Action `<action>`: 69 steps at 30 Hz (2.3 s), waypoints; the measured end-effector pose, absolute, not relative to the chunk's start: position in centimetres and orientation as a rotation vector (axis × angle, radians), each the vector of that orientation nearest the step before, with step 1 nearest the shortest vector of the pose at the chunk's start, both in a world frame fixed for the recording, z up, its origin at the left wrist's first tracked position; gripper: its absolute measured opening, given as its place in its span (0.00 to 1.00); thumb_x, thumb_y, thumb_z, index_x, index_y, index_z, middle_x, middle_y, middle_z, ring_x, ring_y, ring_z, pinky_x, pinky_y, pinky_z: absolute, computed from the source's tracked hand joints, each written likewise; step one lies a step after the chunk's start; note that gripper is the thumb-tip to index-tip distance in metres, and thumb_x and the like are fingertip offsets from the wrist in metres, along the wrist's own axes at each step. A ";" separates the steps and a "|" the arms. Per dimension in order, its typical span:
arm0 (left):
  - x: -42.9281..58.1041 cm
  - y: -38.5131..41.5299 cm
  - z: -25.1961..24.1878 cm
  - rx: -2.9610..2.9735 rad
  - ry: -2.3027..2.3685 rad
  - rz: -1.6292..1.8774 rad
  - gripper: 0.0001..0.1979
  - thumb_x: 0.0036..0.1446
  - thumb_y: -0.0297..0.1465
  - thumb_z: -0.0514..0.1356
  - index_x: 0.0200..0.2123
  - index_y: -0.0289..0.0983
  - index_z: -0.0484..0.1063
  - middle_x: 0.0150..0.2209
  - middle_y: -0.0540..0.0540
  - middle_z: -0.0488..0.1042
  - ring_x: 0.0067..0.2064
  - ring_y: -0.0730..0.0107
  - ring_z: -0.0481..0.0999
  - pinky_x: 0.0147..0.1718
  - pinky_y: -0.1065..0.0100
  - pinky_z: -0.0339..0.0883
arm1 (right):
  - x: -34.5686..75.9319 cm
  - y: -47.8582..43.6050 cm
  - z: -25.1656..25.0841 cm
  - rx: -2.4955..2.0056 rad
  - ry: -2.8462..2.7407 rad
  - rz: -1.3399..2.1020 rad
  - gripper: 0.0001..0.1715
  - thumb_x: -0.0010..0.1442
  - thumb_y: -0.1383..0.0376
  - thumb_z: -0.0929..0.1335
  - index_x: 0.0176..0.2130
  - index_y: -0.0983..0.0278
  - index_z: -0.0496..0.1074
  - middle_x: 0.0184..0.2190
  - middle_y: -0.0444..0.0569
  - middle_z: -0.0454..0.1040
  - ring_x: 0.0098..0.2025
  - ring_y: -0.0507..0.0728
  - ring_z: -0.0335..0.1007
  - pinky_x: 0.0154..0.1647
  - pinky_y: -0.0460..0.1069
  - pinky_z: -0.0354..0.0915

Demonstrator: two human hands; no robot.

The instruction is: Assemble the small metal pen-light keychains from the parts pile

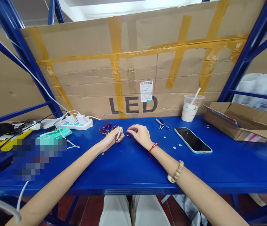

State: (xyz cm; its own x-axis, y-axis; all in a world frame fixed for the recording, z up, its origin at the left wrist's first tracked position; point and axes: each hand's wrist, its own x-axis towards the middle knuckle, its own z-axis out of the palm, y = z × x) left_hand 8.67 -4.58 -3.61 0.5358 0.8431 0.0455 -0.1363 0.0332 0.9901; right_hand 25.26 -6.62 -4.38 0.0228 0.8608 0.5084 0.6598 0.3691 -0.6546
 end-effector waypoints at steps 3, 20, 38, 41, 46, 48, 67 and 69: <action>8.7 -4.7 -3.8 1.420 0.706 0.830 0.20 0.54 0.50 0.53 0.30 0.37 0.59 0.20 0.53 0.62 0.18 0.81 0.59 0.17 0.77 0.47 | 25.0 -6.7 -4.0 -1.200 -1.527 0.353 0.09 0.53 0.61 0.68 0.32 0.64 0.77 0.29 0.47 0.78 0.27 0.52 0.69 0.28 0.46 0.62; 8.5 -4.9 -3.1 1.565 0.775 0.926 0.22 0.47 0.50 0.59 0.29 0.35 0.66 0.20 0.55 0.60 0.20 0.82 0.51 0.20 0.74 0.42 | 25.0 -7.0 -3.1 -1.091 -1.595 0.470 0.11 0.50 0.60 0.69 0.31 0.64 0.78 0.31 0.50 0.79 0.34 0.57 0.73 0.31 0.48 0.64; 8.0 -5.2 -3.3 1.851 0.795 1.056 0.15 0.45 0.36 0.64 0.24 0.35 0.61 0.27 0.51 0.69 0.28 0.77 0.66 0.29 0.74 0.59 | 25.8 -7.1 -3.4 -1.139 -1.707 0.585 0.13 0.48 0.58 0.70 0.27 0.66 0.77 0.27 0.49 0.78 0.31 0.56 0.74 0.32 0.48 0.67; 7.8 -5.1 -3.7 1.961 0.805 1.073 0.13 0.46 0.35 0.63 0.23 0.35 0.62 0.26 0.51 0.68 0.29 0.74 0.66 0.31 0.72 0.59 | 25.8 -7.3 -3.6 -1.174 -1.738 0.561 0.12 0.47 0.58 0.71 0.26 0.65 0.77 0.27 0.49 0.78 0.32 0.56 0.73 0.32 0.48 0.66; 7.7 -5.3 -3.7 2.058 0.842 1.074 0.11 0.47 0.34 0.62 0.22 0.36 0.63 0.24 0.51 0.68 0.27 0.73 0.65 0.30 0.73 0.58 | 25.5 -7.5 -3.6 -1.192 -1.750 0.587 0.12 0.48 0.58 0.70 0.25 0.65 0.77 0.26 0.48 0.78 0.30 0.56 0.73 0.32 0.47 0.66; 7.7 -5.3 -3.6 2.073 0.841 1.074 0.10 0.47 0.33 0.62 0.22 0.36 0.64 0.24 0.51 0.68 0.27 0.73 0.65 0.29 0.72 0.58 | 25.4 -7.6 -3.6 -1.200 -1.738 0.619 0.13 0.48 0.57 0.70 0.26 0.65 0.77 0.26 0.49 0.78 0.30 0.56 0.73 0.31 0.47 0.66; 8.0 -4.8 -3.1 1.973 0.829 1.105 0.10 0.47 0.32 0.63 0.35 0.38 0.75 0.33 0.46 0.77 0.38 0.64 0.75 0.40 0.67 0.65 | 25.7 -6.6 -3.7 -1.122 -1.685 0.730 0.19 0.49 0.53 0.69 0.30 0.67 0.77 0.28 0.49 0.78 0.30 0.55 0.72 0.32 0.47 0.66; 7.8 -4.6 -2.8 1.913 0.846 1.102 0.13 0.46 0.32 0.64 0.38 0.38 0.75 0.34 0.46 0.77 0.37 0.65 0.75 0.39 0.67 0.66 | 26.0 -6.4 -3.7 -1.134 -1.683 0.627 0.19 0.52 0.53 0.68 0.31 0.67 0.76 0.29 0.49 0.78 0.30 0.54 0.71 0.31 0.47 0.65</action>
State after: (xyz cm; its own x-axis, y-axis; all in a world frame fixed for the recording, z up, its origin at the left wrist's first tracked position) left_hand 7.81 -4.64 -2.82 0.4090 0.8227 0.3949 0.1688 -0.4935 0.8532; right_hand 25.96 -6.38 -3.74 -0.0904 0.8964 0.4339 0.3940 0.4323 -0.8111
